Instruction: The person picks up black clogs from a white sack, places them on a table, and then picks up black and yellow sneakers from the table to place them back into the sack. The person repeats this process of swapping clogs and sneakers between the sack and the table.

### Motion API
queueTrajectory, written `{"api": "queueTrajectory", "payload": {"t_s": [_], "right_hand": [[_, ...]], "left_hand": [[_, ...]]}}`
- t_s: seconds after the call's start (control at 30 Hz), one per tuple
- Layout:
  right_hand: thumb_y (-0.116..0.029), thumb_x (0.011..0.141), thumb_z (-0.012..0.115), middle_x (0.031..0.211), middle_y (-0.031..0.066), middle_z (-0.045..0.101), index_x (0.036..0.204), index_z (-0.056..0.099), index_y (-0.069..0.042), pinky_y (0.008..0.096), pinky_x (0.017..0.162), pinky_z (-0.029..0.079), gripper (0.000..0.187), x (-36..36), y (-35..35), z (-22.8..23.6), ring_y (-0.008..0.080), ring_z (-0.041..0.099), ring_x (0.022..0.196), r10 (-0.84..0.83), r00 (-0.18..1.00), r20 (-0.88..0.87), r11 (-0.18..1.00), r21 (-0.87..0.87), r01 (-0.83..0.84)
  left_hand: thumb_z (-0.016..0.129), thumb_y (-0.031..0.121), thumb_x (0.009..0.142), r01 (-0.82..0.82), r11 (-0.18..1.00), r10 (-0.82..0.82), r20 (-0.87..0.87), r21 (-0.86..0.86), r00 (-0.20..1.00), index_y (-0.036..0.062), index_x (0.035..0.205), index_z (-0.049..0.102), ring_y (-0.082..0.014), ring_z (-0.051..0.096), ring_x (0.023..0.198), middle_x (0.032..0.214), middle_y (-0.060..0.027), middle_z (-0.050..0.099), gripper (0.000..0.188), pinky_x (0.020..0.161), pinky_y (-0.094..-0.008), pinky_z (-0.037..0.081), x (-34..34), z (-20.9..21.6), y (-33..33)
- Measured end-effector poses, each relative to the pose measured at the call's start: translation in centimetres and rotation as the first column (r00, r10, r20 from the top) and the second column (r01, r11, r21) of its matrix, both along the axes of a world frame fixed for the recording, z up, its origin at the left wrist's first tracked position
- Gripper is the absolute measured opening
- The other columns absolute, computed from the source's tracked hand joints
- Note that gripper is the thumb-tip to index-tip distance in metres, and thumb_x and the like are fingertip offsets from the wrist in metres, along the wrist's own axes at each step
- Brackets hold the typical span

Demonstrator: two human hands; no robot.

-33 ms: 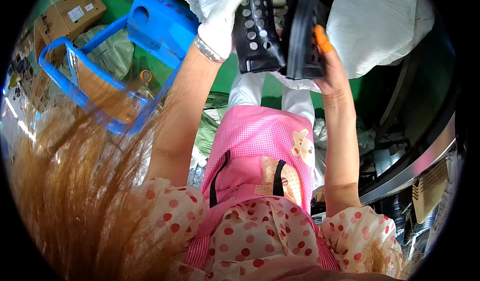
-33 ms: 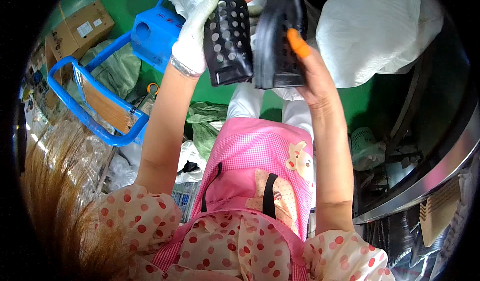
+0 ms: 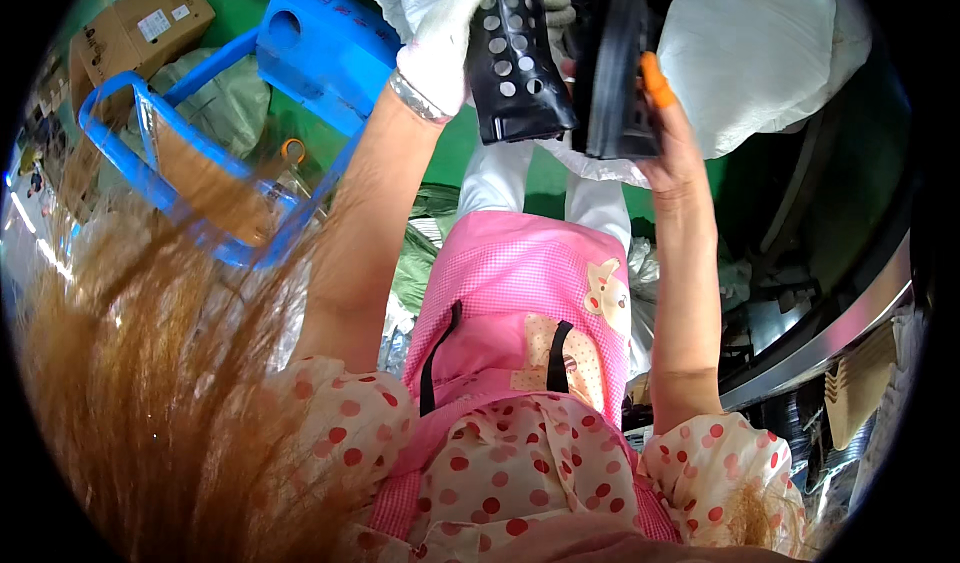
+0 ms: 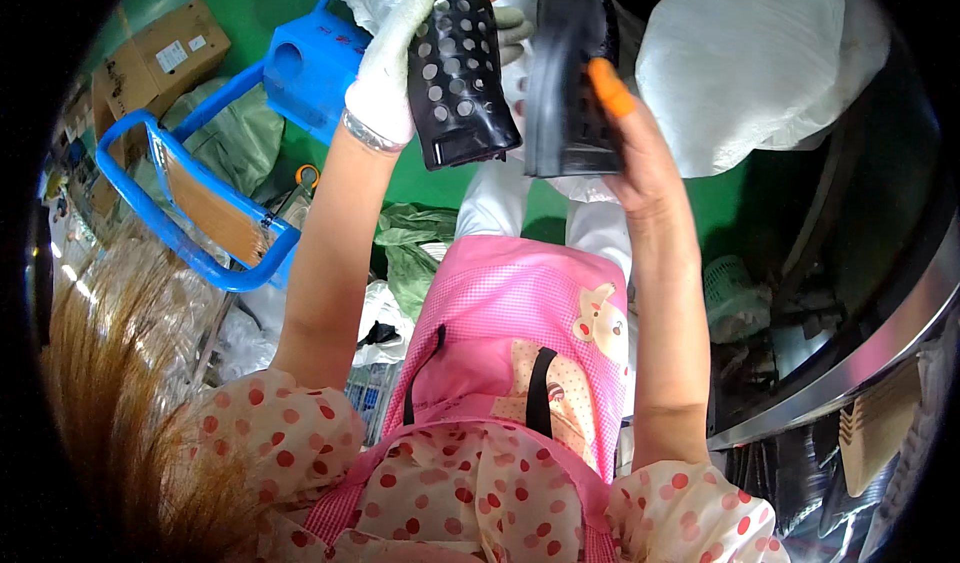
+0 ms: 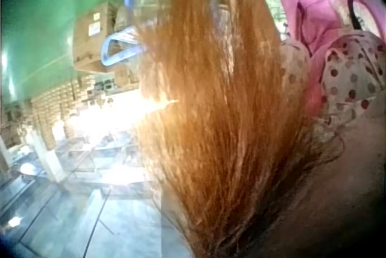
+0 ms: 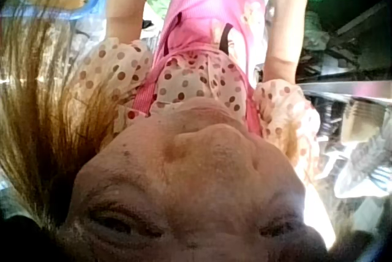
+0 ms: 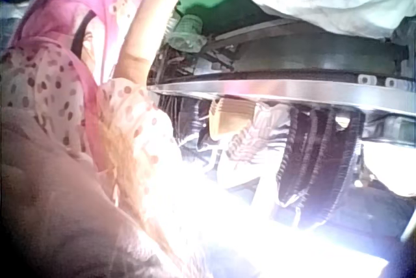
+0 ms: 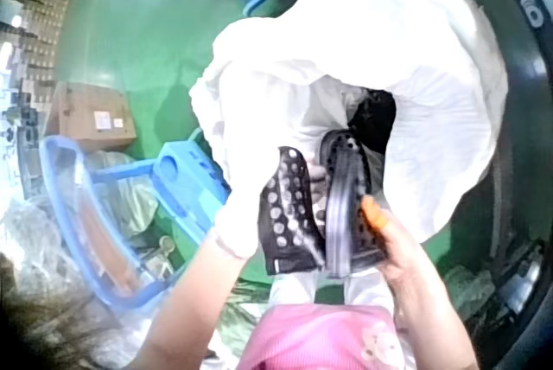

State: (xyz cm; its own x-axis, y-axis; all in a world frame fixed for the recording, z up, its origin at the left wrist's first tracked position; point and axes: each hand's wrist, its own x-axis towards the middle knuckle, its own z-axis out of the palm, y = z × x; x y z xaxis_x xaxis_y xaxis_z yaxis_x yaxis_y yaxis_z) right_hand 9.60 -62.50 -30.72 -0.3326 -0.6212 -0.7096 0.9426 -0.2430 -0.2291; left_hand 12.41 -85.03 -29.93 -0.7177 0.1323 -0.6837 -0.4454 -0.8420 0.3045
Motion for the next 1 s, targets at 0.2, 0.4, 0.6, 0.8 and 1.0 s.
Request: {"api": "queueTrajectory", "payload": {"t_s": [0.2, 0.4, 0.6, 0.8, 1.0], "right_hand": [[-0.039, 0.091, 0.064, 0.099, 0.0109, 0.068, 0.117, 0.06, 0.006, 0.0271, 0.079, 0.052, 0.051, -2.5, 3.6, 0.6, 0.0147, 0.066, 0.089, 0.275, 0.926, -0.257, 0.764, 0.644, -0.049], [-0.038, 0.078, 0.074, 0.088, 0.0219, 0.068, 0.105, 0.062, 0.004, 0.0399, 0.075, 0.051, 0.052, -1.7, -2.2, -1.9, 0.0352, 0.067, 0.084, 0.766, 0.513, -0.388, 0.363, 0.919, 0.153], [-0.036, 0.078, 0.073, 0.126, 0.0314, 0.049, 0.137, 0.027, 0.014, 0.0439, 0.098, 0.042, 0.09, -1.1, -3.9, -11.2, 0.0454, 0.05, 0.114, 0.864, 0.322, -0.387, 0.311, 0.913, 0.264], [-0.039, 0.082, 0.073, 0.122, 0.015, 0.057, 0.14, 0.037, 0.004, 0.0295, 0.099, 0.038, 0.081, -3.1, -1.4, -4.3, 0.0215, 0.055, 0.11, 0.288, 0.762, -0.58, 0.863, 0.503, 0.057], [-0.029, 0.077, 0.078, 0.114, 0.0109, 0.061, 0.135, 0.044, 0.005, 0.0282, 0.092, 0.044, 0.076, -5.3, 0.9, -2.9, 0.0163, 0.057, 0.102, 0.141, 0.937, -0.319, 0.925, 0.38, -0.01]], "left_hand": [[0.041, 0.051, 0.094, -0.121, 0.992, 0.125, 0.127, -0.037, 0.984, -0.009, 0.139, 0.032, -0.0442, 0.045, 0.126, 0.136, -0.0326, 0.042, 0.076, 0.108, -0.0498, 0.037, 0.6, 0.3, -2.1], [0.047, 0.04, 0.095, -0.129, 0.985, 0.134, 0.036, -0.116, 0.99, -0.0075, 0.142, 0.027, -0.0421, 0.039, 0.132, 0.139, -0.0335, 0.037, 0.07, 0.113, -0.0492, 0.033, 1.1, -0.4, -2.8], [0.053, 0.022, 0.091, 0.037, 0.986, -0.055, -0.104, -0.162, 0.993, -0.0032, 0.144, 0.029, -0.0336, 0.041, 0.133, 0.144, -0.0238, 0.039, 0.064, 0.112, -0.0415, 0.034, 1.0, -2.7, -2.5], [0.05, 0.019, 0.094, 0.094, 0.948, -0.151, -0.167, -0.305, 0.974, -0.0051, 0.141, 0.033, -0.028, 0.053, 0.123, 0.136, -0.0208, 0.05, 0.056, 0.103, -0.0368, 0.044, -2.1, -2.3, 1.7], [0.056, 0.035, 0.086, 0.287, 0.635, -0.439, -0.029, -0.717, 0.898, -0.0025, 0.115, 0.062, -0.0365, 0.061, 0.107, 0.111, -0.0265, 0.063, 0.048, 0.093, -0.041, 0.046, -9.8, -4.6, 4.0]]}}
